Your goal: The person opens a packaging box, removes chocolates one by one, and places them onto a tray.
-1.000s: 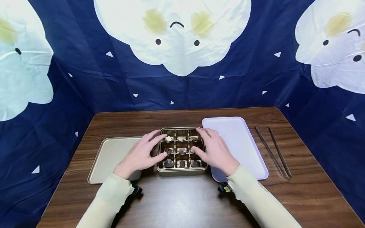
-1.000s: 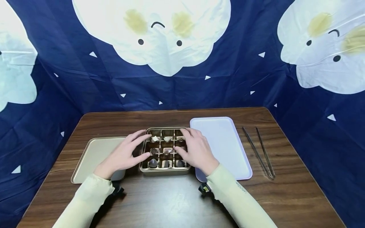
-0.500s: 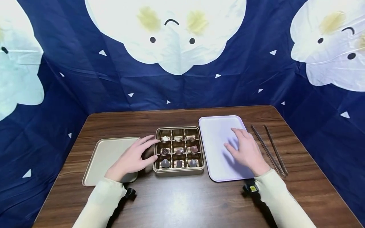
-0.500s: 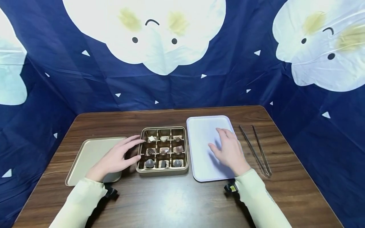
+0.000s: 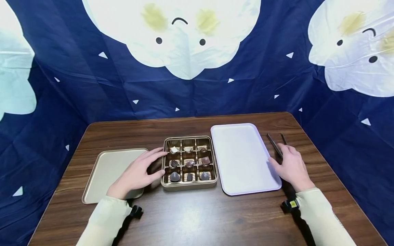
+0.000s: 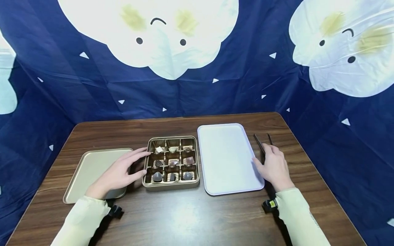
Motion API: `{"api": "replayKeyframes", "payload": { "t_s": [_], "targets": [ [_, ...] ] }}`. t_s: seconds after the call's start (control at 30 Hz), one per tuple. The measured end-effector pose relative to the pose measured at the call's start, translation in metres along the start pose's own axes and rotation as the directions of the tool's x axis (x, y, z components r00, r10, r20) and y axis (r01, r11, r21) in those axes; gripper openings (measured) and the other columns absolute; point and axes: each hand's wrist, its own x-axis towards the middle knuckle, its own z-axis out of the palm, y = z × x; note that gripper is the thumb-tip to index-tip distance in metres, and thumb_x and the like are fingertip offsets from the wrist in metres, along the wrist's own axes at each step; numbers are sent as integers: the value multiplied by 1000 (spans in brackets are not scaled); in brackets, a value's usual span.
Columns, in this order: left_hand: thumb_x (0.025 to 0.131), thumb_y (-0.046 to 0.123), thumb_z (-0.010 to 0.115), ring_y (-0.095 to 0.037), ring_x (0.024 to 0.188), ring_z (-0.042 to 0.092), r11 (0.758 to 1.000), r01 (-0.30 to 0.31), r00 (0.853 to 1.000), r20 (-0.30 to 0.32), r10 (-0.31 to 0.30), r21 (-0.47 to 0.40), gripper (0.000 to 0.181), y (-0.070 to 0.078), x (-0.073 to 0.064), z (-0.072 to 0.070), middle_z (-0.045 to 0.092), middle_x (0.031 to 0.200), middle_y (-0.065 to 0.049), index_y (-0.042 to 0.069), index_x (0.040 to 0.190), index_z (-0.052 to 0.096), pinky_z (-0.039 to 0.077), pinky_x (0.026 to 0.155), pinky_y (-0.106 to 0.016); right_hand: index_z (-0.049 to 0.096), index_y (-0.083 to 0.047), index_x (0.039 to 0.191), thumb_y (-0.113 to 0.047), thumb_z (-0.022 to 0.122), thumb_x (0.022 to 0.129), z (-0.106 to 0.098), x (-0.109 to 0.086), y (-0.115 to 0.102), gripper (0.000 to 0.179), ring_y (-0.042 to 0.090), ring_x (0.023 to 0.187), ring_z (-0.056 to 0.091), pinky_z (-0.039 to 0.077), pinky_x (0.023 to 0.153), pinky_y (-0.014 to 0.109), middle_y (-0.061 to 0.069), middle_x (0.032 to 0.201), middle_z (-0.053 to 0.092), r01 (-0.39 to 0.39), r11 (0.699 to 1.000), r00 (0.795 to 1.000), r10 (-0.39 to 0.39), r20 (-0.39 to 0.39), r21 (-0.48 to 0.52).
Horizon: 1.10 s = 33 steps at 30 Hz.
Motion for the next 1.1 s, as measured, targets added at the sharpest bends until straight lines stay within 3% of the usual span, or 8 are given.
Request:
{"api": "replayKeyframes", "payload": {
  "t_s": [0.27, 0.5, 0.83, 1.1],
  "targets": [
    [93, 38, 76, -47, 144, 46, 1000, 2, 1000, -4, -2, 6, 66, -1, -4, 1, 47, 162, -16, 20, 154, 55, 38, 114, -68, 41, 14, 147, -38, 71, 95, -7, -4, 26, 79, 68, 120, 41, 44, 89, 78, 47, 136, 43, -135, 987, 986, 143, 90, -89],
    [94, 41, 75, -48, 144, 45, 1000, 5, 1000, 19, -5, 4, 69, 0, -2, 2, 46, 162, -17, 20, 155, 54, 38, 114, -68, 39, 25, 137, -44, 65, 99, -12, -8, 45, 82, 71, 111, 44, 47, 81, 75, 52, 121, 43, -206, 962, 953, 239, 187, -181],
    [93, 41, 76, -48, 144, 46, 1000, 3, 1000, 11, -3, -7, 70, -2, -1, 0, 47, 162, -17, 17, 155, 54, 38, 114, -68, 47, 27, 126, -43, 64, 100, -13, -5, 48, 76, 67, 101, 55, 52, 77, 70, 49, 111, 48, -164, 964, 951, 212, 227, -211],
    [93, 43, 77, -46, 144, 47, 1000, -13, 1000, 14, 13, -16, 72, -1, -1, -3, 46, 163, -16, 16, 155, 53, 39, 114, -66, 55, 16, 96, -41, 63, 101, -14, 1, 46, 57, 60, 90, 59, 52, 73, 66, 40, 94, 54, -162, 964, 939, 216, 268, -209]
  ]
}}
